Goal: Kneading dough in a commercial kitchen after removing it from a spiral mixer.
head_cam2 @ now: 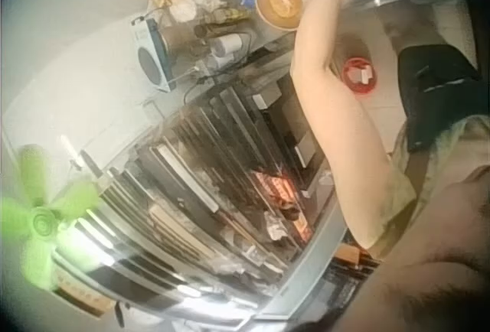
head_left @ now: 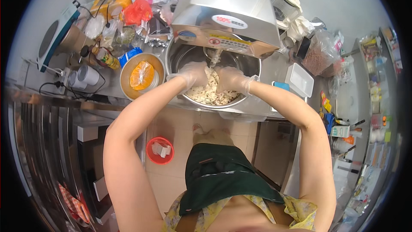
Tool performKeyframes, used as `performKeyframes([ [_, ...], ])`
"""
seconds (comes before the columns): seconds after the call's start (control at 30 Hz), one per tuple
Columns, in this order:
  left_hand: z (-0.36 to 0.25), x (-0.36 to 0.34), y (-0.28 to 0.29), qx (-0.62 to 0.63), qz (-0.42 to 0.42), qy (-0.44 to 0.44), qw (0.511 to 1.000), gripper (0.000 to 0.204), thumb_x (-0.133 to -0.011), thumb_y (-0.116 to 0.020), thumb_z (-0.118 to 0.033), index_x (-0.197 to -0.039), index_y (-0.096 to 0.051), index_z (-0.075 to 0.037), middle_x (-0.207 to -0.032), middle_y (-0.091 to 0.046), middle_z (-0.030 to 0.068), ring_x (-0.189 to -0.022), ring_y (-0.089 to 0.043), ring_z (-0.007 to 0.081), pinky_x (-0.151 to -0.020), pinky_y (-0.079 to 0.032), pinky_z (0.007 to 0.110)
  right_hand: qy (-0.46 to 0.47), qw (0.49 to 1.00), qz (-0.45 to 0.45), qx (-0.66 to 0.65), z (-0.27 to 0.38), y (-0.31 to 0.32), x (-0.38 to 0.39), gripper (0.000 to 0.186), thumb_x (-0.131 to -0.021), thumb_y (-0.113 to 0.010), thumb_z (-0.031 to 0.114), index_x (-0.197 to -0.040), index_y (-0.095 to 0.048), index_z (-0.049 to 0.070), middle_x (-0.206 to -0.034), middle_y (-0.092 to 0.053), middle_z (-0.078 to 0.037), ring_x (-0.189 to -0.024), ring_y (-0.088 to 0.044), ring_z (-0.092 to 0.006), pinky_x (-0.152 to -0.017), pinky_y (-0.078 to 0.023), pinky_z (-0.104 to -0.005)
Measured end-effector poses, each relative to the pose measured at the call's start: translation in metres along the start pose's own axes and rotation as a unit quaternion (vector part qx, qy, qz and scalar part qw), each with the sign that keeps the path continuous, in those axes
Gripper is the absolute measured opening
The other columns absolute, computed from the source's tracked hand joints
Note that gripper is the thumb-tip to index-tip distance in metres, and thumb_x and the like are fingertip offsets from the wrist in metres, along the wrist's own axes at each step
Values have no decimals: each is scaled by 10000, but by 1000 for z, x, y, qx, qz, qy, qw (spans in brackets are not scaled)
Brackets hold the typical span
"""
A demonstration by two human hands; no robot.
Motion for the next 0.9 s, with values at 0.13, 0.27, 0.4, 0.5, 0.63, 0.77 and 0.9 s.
performKeyframes([
  [0.13, -14, 45, 14, 28, -100, 23, 994, 458, -699, -724, -209, -1144, -650, -125, -1092, -672, 198, -1043, -639, 382, -882, -513, 451, 8, 992, -122, 30, 12, 5, 20, 398, -741, -697, 175, -1083, -579, 10, -927, -694, -218, -903, -683, -391, -727, -550, -477],
  [0.27, -44, 95, 24, 9, -236, -26, 971, 374, -746, -690, -127, -1118, -675, -160, -1065, -646, 165, -973, -654, 374, -813, -534, 465, 66, 967, -247, 12, 17, 11, 60, 266, -756, -648, 95, -997, -556, 29, -842, -681, -202, -809, -686, -377, -618, -547, -478],
  [0.4, -97, 153, 57, -32, -398, -116, 909, 442, -686, -709, -4, -1101, -670, -151, -985, -578, 113, -908, -627, 338, -742, -526, 427, 201, 847, -493, -7, 31, 40, 123, 316, -745, -689, 117, -1012, -534, 50, -813, -642, -131, -766, -669, -351, -633, -551, -444],
  [0.5, -165, 199, 83, -91, -459, -165, 868, 452, -660, -711, 21, -1083, -664, -132, -973, -570, 106, -877, -626, 307, -737, -518, 394, 235, 791, -563, -42, 32, 69, 184, 385, -734, -711, 137, -1077, -558, 55, -849, -634, -109, -802, -666, -310, -666, -553, -405],
  [0.63, -261, 241, 80, -122, -488, -254, 826, 488, -631, -669, 83, -1087, -673, -90, -1026, -592, 138, -937, -627, 310, -806, -515, 367, 228, 701, -675, -40, 9, 78, 289, 269, -781, -667, 182, -1015, -583, 79, -785, -617, -72, -750, -671, -261, -592, -546, -380],
  [0.77, -363, 268, 34, -68, -475, -366, 798, 491, -622, -640, 105, -1099, -668, -7, -1068, -618, 116, -1027, -601, 270, -931, -474, 363, 121, 669, -732, 38, -41, 50, 417, 218, -804, -647, 204, -986, -604, 93, -766, -616, -65, -733, -670, -243, -575, -539, -365],
  [0.9, -469, 272, -26, 26, -410, -527, 744, 609, -665, -632, 95, -1263, -597, -9, -1157, -627, 97, -1113, -601, 241, -992, -490, 363, -36, 660, -733, 159, -83, 9, 553, 239, -790, -654, 198, -1004, -620, 94, -768, -623, -49, -686, -658, -234, -566, -535, -359],
])
Point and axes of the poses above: each hand's wrist, its own x-axis away from the middle knuckle, its own y-axis out of the back of the hand, z = x × y, the point moved 5 cm from there along -x, towards the middle knuckle
